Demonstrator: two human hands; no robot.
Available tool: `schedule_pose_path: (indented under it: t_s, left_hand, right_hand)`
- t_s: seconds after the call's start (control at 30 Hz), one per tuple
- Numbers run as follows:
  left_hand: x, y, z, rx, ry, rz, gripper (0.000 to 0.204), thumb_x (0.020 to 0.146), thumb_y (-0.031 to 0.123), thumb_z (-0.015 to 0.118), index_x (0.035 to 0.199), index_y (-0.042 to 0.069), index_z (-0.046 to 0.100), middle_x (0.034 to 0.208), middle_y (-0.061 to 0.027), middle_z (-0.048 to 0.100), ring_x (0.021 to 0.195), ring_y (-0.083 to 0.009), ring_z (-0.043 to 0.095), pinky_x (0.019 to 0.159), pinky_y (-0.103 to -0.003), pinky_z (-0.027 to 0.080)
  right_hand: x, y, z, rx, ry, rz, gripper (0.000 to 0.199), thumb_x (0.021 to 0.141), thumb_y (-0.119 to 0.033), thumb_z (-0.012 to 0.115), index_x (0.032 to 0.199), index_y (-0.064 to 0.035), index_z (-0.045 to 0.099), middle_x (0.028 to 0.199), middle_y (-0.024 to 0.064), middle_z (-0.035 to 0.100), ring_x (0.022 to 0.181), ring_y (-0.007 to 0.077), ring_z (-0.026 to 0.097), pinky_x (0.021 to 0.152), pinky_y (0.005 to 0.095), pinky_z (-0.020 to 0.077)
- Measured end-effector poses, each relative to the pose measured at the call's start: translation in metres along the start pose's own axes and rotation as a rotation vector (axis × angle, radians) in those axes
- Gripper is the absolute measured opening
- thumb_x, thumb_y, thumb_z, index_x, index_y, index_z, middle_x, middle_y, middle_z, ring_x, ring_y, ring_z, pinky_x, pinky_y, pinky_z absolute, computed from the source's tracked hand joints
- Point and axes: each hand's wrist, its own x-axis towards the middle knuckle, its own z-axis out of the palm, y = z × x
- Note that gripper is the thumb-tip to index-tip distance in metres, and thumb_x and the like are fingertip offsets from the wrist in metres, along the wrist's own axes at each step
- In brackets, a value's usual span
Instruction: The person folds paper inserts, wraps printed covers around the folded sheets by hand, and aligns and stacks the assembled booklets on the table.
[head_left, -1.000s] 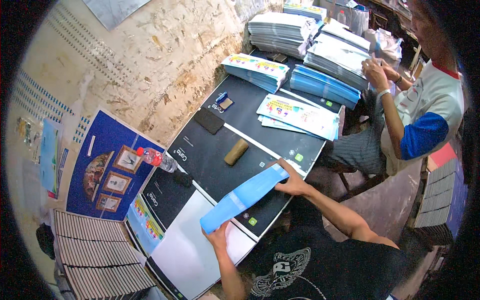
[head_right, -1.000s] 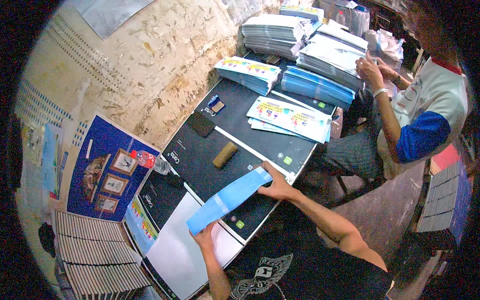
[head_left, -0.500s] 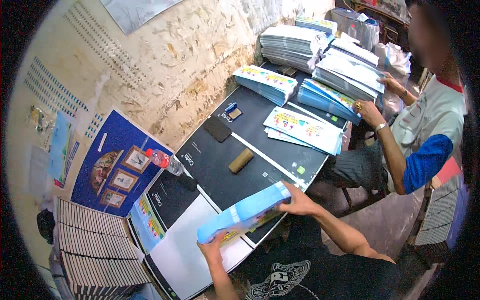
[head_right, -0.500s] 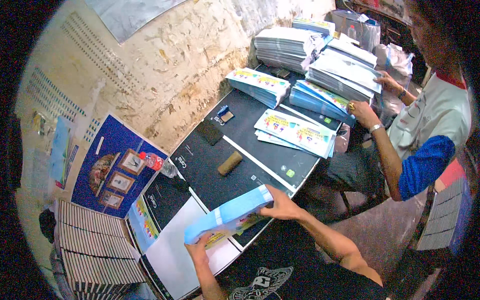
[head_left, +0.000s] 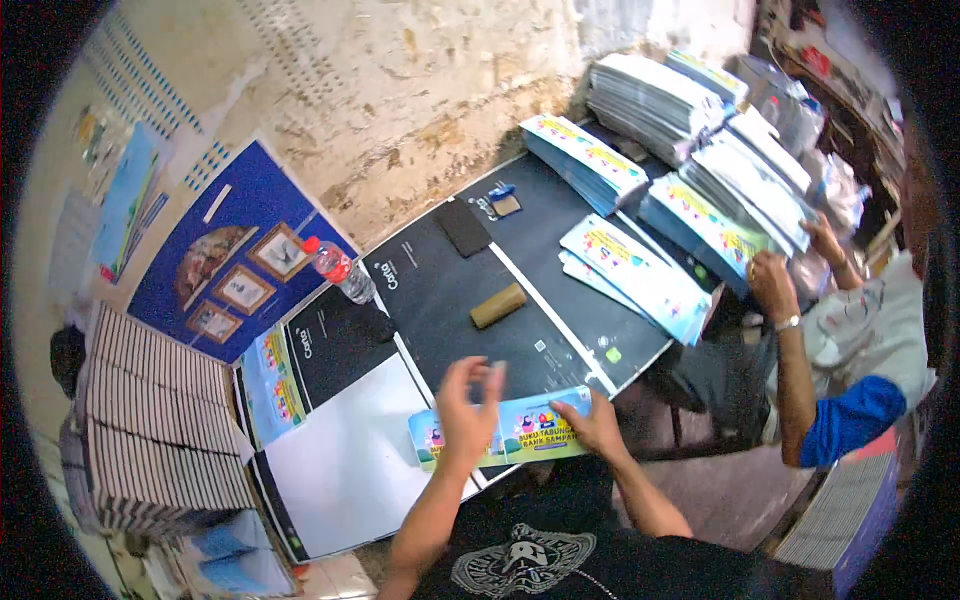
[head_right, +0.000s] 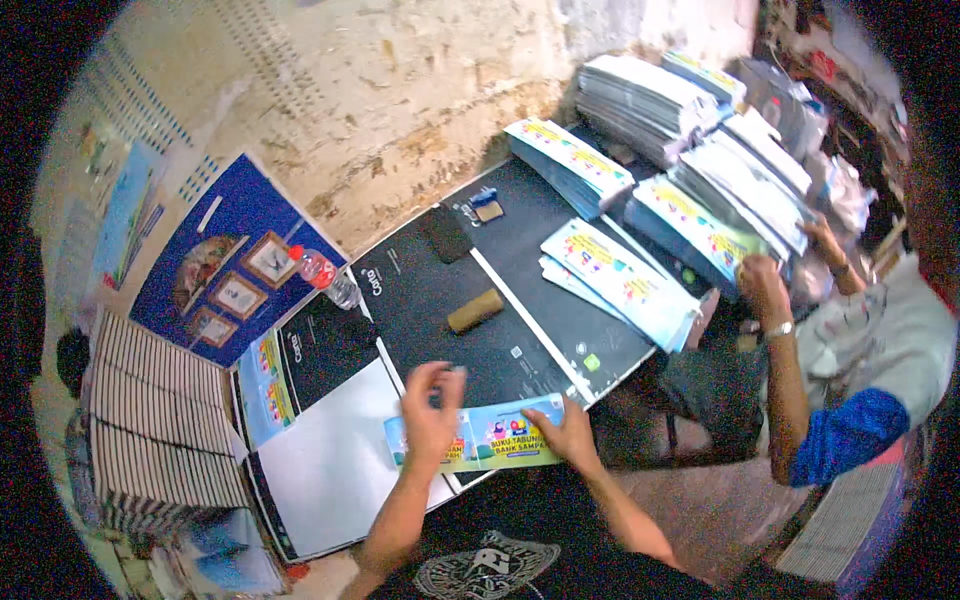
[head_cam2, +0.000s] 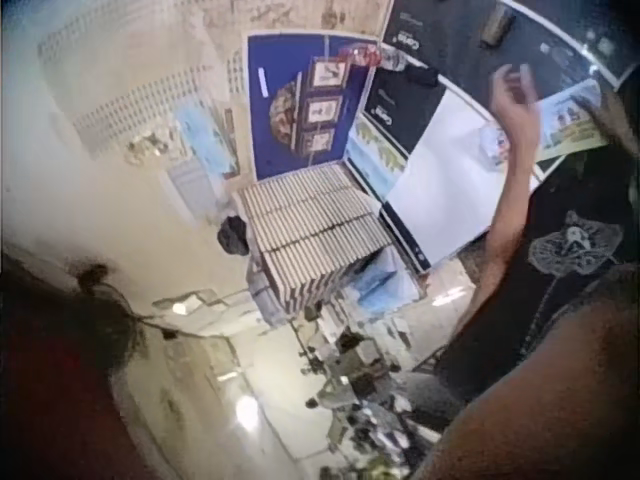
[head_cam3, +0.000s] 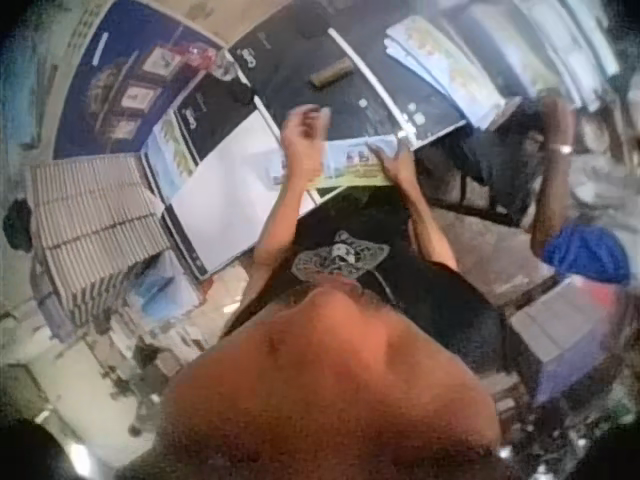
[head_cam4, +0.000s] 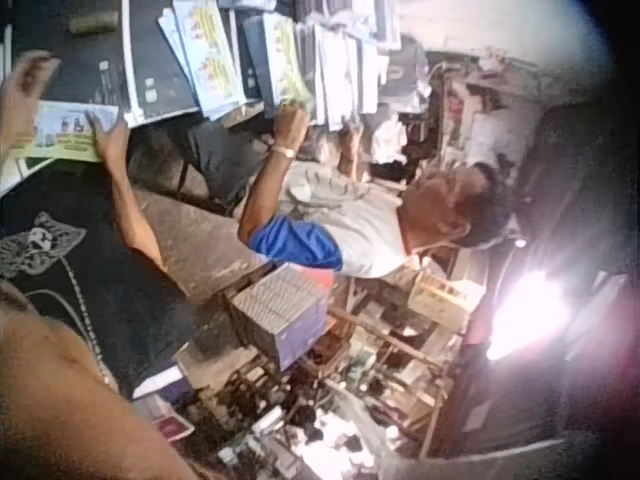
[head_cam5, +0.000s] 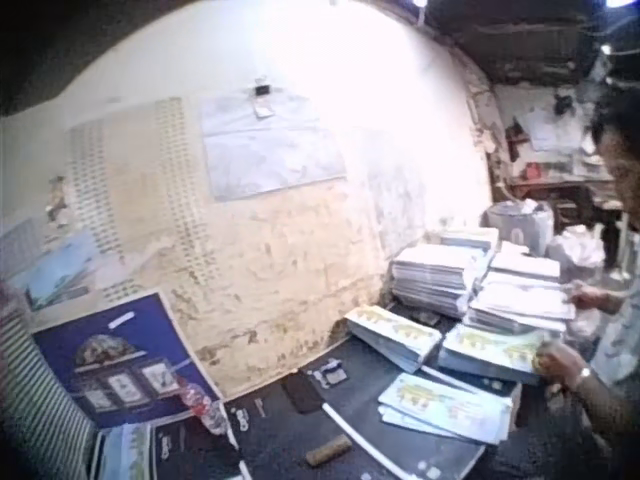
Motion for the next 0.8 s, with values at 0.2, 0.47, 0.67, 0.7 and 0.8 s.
schedule_pose_path:
  t_s: [0.2, 0.47, 0.67, 0.7, 0.8]
  left_hand:
    - [0.009, -0.065, 0.071, 0.631, -0.169, 0.313, 0.035, 0.1, 0.027, 0.054, 0.115, -0.003, 0.062, 0.123, -0.0227, 0.059, 0.126, -0.0407, 0.051, 0.101, -0.056, 0.041]
    - [0.001, -0.088, 0.077, 0.613, -0.219, 0.301, 0.036, 0.099, 0.021, 0.055, 0.125, -0.002, 0.056, 0.138, -0.0261, 0.048, 0.134, -0.0477, 0.04, 0.11, -0.058, 0.033]
    - [0.006, -0.083, 0.077, 0.6, -0.255, 0.255, 0.037, 0.098, 0.021, 0.056, 0.127, -0.001, 0.056, 0.139, -0.0236, 0.048, 0.137, -0.0449, 0.038, 0.112, -0.057, 0.031]
    - [0.006, -0.083, 0.076, 0.618, -0.248, 0.259, 0.037, 0.098, 0.023, 0.056, 0.126, -0.002, 0.056, 0.139, -0.024, 0.048, 0.135, -0.045, 0.039, 0.11, -0.058, 0.032]
    - [0.012, -0.084, 0.076, 0.617, -0.265, 0.261, 0.038, 0.098, 0.024, 0.056, 0.124, -0.002, 0.057, 0.137, -0.0244, 0.049, 0.134, -0.0446, 0.041, 0.108, -0.058, 0.032]
  right_hand:
    - [-0.003, 0.013, 0.007, -0.105, 0.075, -0.061, 0.052, 0.08, -0.039, 0.085, 0.106, 0.0037, 0.068, 0.096, 0.019, 0.075, 0.09, 0.0256, 0.073, 0.08, 0.0397, 0.0563]
    - [0.002, -0.002, -0.007, 0.018, -0.109, 0.17, 0.049, 0.083, -0.037, 0.082, 0.103, 0.0051, 0.068, 0.089, 0.0134, 0.074, 0.08, 0.019, 0.07, 0.074, 0.0354, 0.0551]
    - [0.01, -0.011, -0.001, -0.046, 0.001, 0.096, 0.041, 0.089, -0.036, 0.077, 0.096, 0.004, 0.07, 0.079, 0.0105, 0.071, 0.071, 0.0161, 0.065, 0.067, 0.034, 0.0518]
    - [0.009, -0.013, 0.0, -0.046, -0.003, 0.089, 0.041, 0.089, -0.036, 0.077, 0.095, 0.0041, 0.07, 0.079, 0.0114, 0.071, 0.071, 0.016, 0.065, 0.067, 0.0338, 0.0516]
    - [0.015, 0.0, 0.003, -0.052, -0.007, 0.11, 0.041, 0.089, -0.036, 0.077, 0.093, 0.0043, 0.07, 0.08, 0.0129, 0.072, 0.071, 0.0158, 0.065, 0.066, 0.0338, 0.0512]
